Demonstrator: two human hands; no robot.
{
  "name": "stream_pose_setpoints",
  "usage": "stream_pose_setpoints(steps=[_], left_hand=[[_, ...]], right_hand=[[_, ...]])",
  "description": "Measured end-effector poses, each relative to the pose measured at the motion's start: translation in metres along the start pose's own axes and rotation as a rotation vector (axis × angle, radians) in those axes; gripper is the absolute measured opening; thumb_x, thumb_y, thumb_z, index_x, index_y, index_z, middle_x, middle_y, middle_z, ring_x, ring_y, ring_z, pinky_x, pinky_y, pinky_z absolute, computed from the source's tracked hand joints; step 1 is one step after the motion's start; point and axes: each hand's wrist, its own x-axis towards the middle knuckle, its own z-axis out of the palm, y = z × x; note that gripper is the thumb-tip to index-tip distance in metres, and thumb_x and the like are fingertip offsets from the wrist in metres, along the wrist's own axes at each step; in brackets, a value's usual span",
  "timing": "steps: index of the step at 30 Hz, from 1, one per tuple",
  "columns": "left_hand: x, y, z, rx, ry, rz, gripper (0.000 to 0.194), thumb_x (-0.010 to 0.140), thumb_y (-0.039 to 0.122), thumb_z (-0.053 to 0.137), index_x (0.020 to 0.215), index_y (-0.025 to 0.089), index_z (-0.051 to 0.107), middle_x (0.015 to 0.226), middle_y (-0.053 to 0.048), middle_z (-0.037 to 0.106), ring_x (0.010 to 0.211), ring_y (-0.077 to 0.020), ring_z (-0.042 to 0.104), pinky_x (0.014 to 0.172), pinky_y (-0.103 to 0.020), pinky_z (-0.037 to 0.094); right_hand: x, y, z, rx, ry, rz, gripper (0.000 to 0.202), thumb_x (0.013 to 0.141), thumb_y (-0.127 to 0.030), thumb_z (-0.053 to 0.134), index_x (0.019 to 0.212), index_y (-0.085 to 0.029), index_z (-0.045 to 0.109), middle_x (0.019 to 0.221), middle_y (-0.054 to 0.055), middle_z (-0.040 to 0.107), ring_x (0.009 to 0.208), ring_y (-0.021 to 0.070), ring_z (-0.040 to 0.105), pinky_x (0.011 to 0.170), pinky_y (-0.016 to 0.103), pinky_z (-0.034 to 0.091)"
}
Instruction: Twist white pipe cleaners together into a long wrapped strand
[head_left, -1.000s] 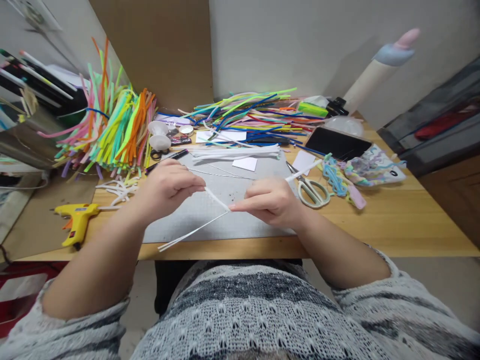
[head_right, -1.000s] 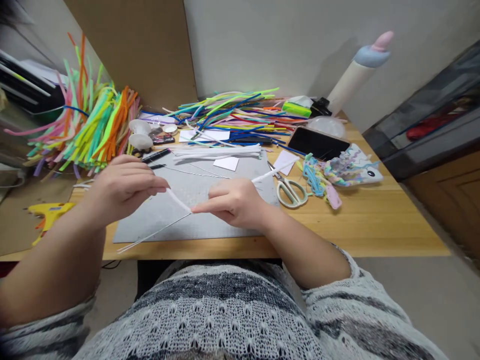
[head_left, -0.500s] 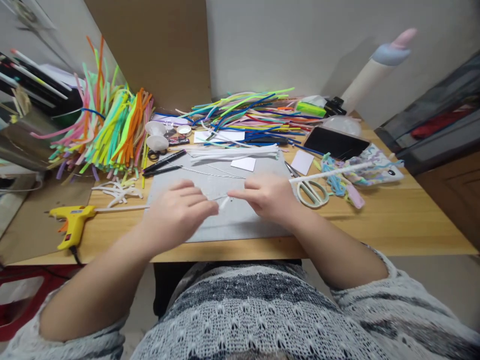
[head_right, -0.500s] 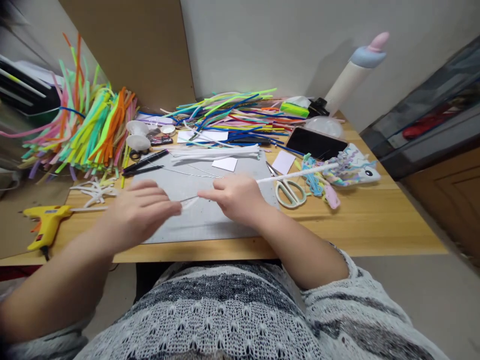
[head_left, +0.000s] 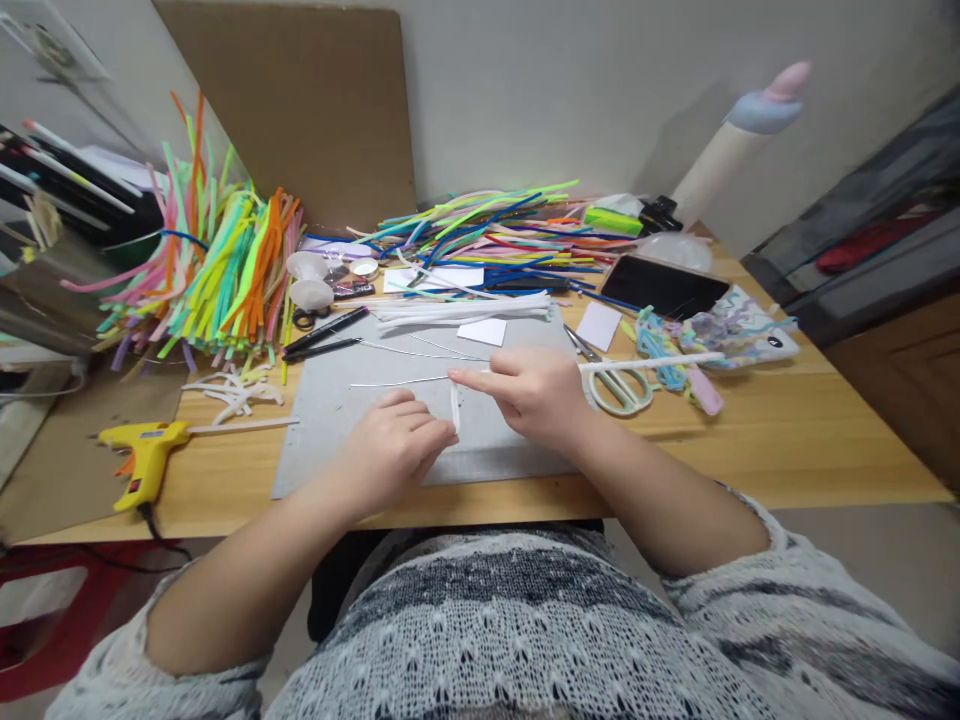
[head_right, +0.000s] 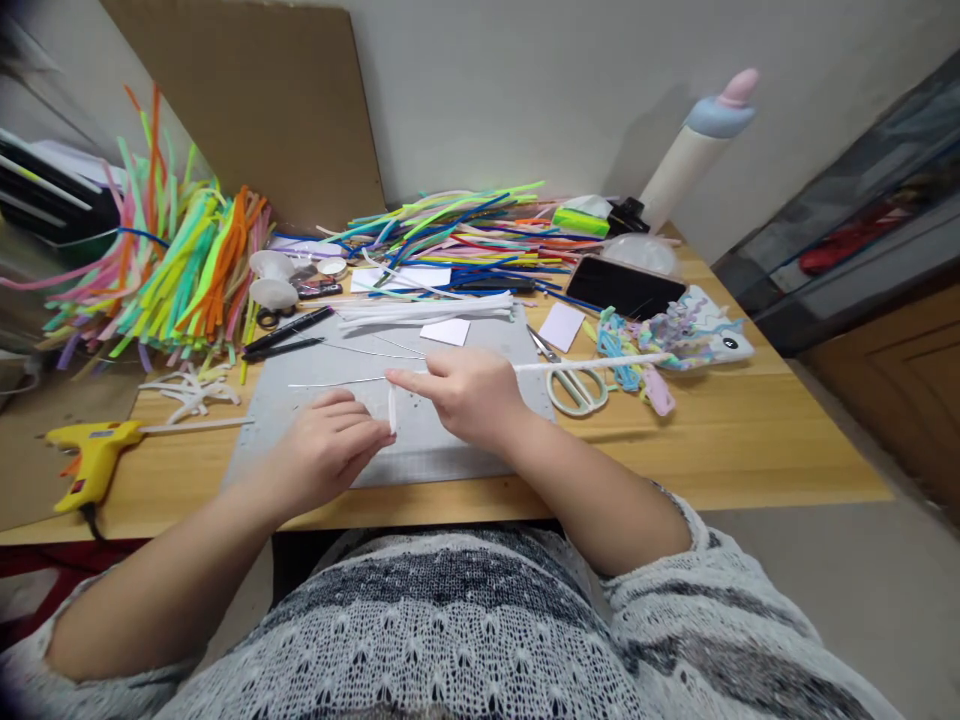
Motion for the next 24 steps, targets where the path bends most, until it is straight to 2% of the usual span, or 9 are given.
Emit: stream_pose_setpoints(steps=[3,5,7,9,12,15,17,20,24], left_hand=[[0.003,-0.005,-0.031,0.114,0.025,0.040,0.019,0.088,0.017,0.045,0.082,0.019,0.063,0.067,-0.001,0.064,0.066,-0.0133,0.057,0.074,-0.031,0.039],[0.006,-0.020,-0.052,0.162,0.059,0.027,0.018,0.087,0.019,0.048,0.083,0.023,0.065,0.069,0.001,0.066,0.069,-0.0139,0.058,0.078,-0.033,0.037],[0.008,-0.038,-0.063,0.130,0.067,0.012,0.019,0.087,0.021,0.049,0.081,0.025,0.066,0.069,0.002,0.066,0.070,-0.0135,0.059,0.080,-0.032,0.036],[0.008,-0.053,-0.061,0.050,0.079,-0.015,0.019,0.087,0.023,0.050,0.079,0.025,0.067,0.067,0.002,0.066,0.069,-0.0126,0.059,0.080,-0.032,0.036],[0.005,-0.055,-0.037,-0.096,0.051,-0.042,0.019,0.088,0.024,0.049,0.079,0.021,0.066,0.065,0.002,0.064,0.064,-0.0109,0.058,0.075,-0.030,0.037],[0.001,-0.033,-0.008,-0.154,0.021,-0.064,0.023,0.089,0.024,0.047,0.078,0.019,0.065,0.065,0.000,0.064,0.063,-0.0111,0.056,0.070,-0.028,0.038],[-0.001,-0.014,0.000,-0.138,0.006,-0.086,0.026,0.090,0.024,0.045,0.073,0.017,0.063,0.061,0.000,0.062,0.061,-0.0116,0.055,0.069,-0.029,0.039],[0.000,0.001,-0.011,-0.043,-0.011,-0.093,0.027,0.090,0.023,0.045,0.071,0.016,0.061,0.059,-0.001,0.059,0.060,-0.0127,0.054,0.067,-0.029,0.039],[0.003,-0.018,-0.050,0.066,0.003,-0.014,0.018,0.088,0.021,0.047,0.081,0.021,0.064,0.066,0.000,0.063,0.064,-0.0134,0.056,0.070,-0.032,0.038]], right_hand=[[-0.001,0.002,0.001,-0.040,-0.103,-0.029,0.042,0.084,-0.011,0.048,0.112,-0.036,0.065,0.063,0.000,0.051,0.058,0.0113,0.035,0.054,0.028,0.016],[0.000,0.003,-0.001,0.019,-0.147,-0.107,0.042,0.084,-0.011,0.047,0.111,-0.037,0.065,0.062,-0.001,0.050,0.058,0.0108,0.035,0.054,0.028,0.016],[0.002,0.004,-0.005,0.143,-0.148,-0.190,0.042,0.084,-0.010,0.046,0.111,-0.036,0.065,0.060,-0.002,0.048,0.056,0.0099,0.035,0.054,0.027,0.018],[0.004,0.003,-0.009,0.288,-0.106,-0.229,0.041,0.086,-0.009,0.042,0.110,-0.033,0.066,0.058,-0.003,0.045,0.054,0.0090,0.036,0.054,0.025,0.022],[0.005,0.000,-0.012,0.401,-0.009,-0.189,0.038,0.089,-0.011,0.038,0.112,-0.025,0.065,0.056,-0.003,0.043,0.054,0.0088,0.038,0.054,0.024,0.027],[0.003,-0.003,-0.009,0.263,0.062,-0.074,0.039,0.089,-0.012,0.038,0.118,-0.022,0.062,0.059,-0.002,0.044,0.057,0.0103,0.039,0.055,0.025,0.027],[0.001,-0.004,-0.003,0.097,0.040,-0.017,0.042,0.088,-0.011,0.039,0.121,-0.026,0.060,0.060,-0.001,0.045,0.058,0.0117,0.037,0.055,0.026,0.024],[-0.001,-0.003,0.004,-0.055,-0.077,-0.003,0.043,0.086,-0.011,0.043,0.118,-0.034,0.061,0.064,0.000,0.048,0.060,0.0126,0.035,0.055,0.027,0.022],[-0.001,-0.001,0.001,0.003,-0.195,-0.139,0.040,0.088,-0.013,0.045,0.116,-0.036,0.062,0.066,0.000,0.050,0.061,0.0114,0.036,0.056,0.026,0.021]])
